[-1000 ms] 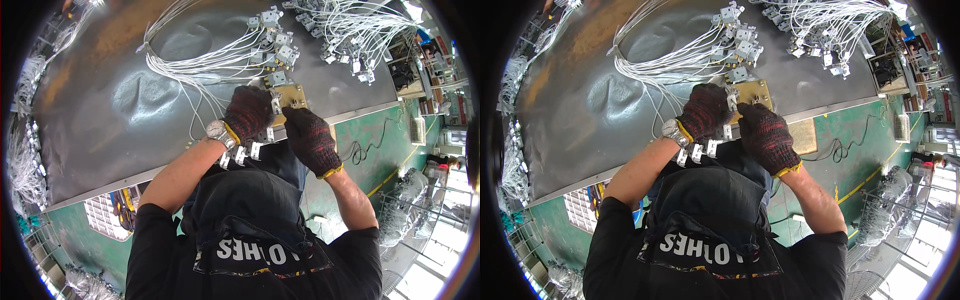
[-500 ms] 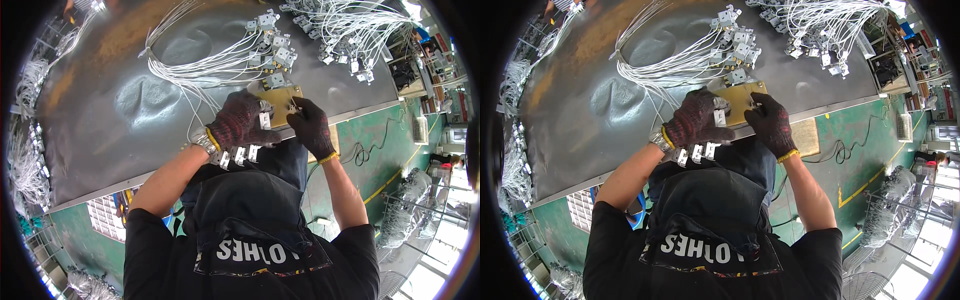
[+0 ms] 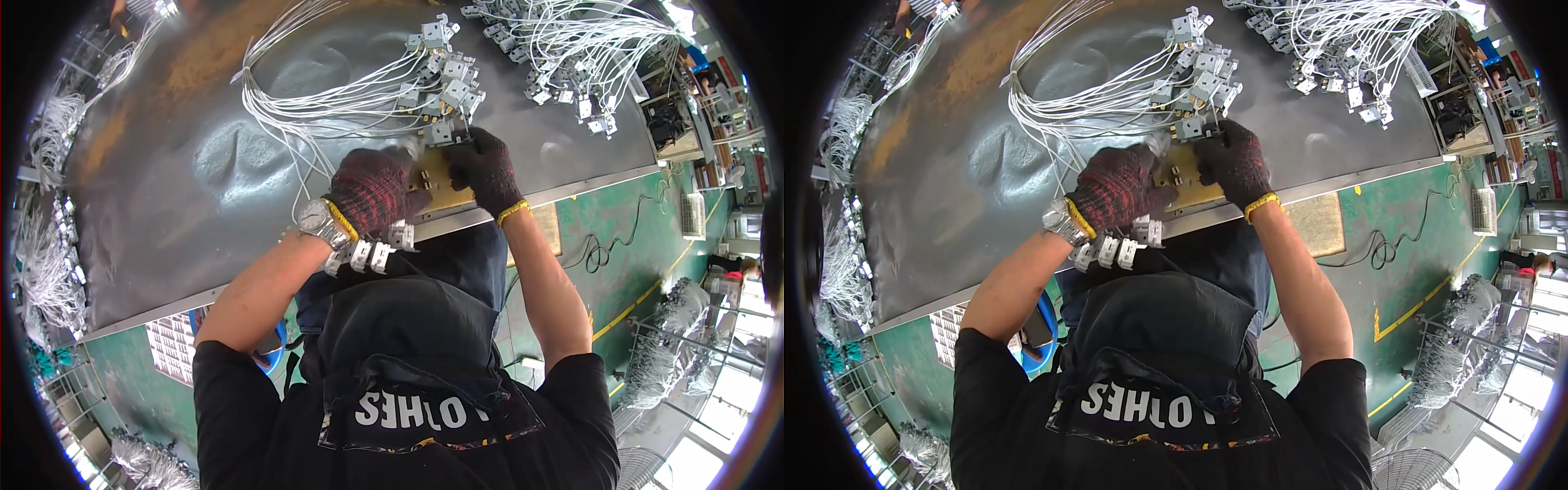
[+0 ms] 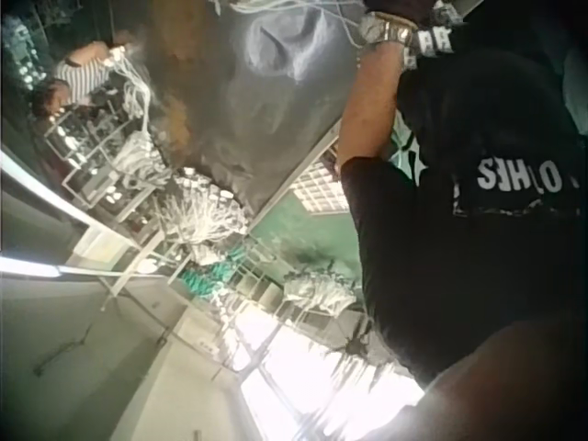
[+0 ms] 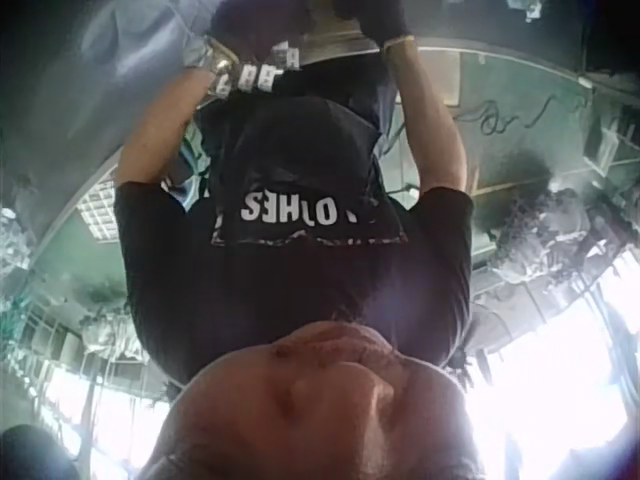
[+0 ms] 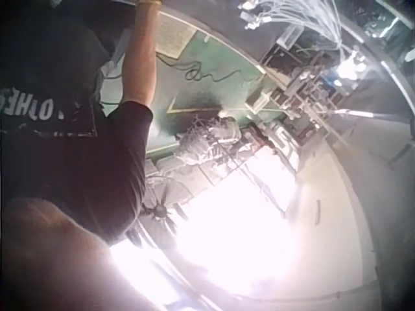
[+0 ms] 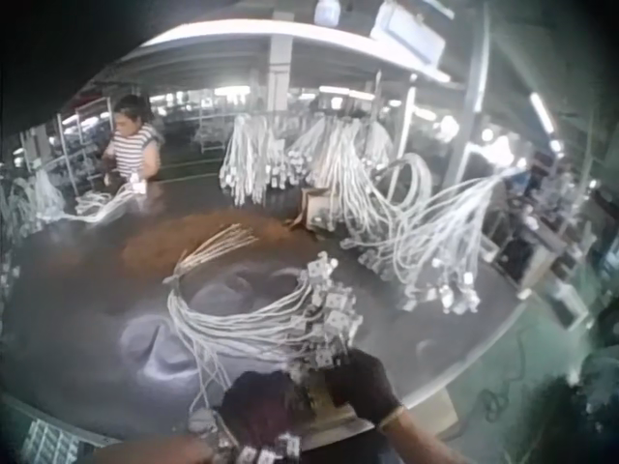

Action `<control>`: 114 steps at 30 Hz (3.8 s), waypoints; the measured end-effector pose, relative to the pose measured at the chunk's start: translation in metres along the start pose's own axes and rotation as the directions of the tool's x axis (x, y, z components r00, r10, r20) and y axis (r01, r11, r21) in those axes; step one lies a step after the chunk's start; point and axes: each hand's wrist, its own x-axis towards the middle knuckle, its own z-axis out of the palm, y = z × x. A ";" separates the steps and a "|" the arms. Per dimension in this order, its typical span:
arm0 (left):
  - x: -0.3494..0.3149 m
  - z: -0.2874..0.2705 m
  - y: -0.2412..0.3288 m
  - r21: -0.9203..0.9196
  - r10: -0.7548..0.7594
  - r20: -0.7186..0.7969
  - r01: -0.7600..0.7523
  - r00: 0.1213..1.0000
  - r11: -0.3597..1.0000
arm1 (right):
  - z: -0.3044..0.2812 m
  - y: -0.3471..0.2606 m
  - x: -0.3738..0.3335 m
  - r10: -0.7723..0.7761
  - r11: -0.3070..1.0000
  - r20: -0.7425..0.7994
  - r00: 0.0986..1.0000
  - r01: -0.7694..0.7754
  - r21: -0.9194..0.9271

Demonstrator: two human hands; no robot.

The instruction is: Assembling a complex wiring harness onto a metal fixture board using industrial connectors and shears.

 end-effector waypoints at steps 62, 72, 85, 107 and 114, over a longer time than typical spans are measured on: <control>0.007 0.032 0.001 0.130 0.181 -0.292 -0.149 0.939 0.980 | 0.007 0.008 -0.056 -0.526 0.602 0.210 0.824 0.535 -0.592; 0.020 0.035 0.012 0.059 0.121 -0.127 -0.114 0.985 0.992 | -0.024 0.012 -0.069 -0.355 0.813 0.104 0.929 0.361 -0.457; 0.023 0.044 0.011 0.090 0.192 -0.218 -0.176 0.957 0.980 | -0.018 -0.032 -0.097 -0.406 0.625 0.207 0.890 0.435 -0.648; 0.033 0.041 0.016 0.158 0.106 -0.047 -0.097 0.993 0.983 | -0.013 -0.036 -0.091 -0.325 0.645 0.122 0.938 0.314 -0.697; 0.020 0.037 0.014 0.097 0.196 -0.192 -0.180 0.962 0.979 | -0.017 -0.028 -0.095 -0.258 0.818 0.080 0.963 0.262 -0.512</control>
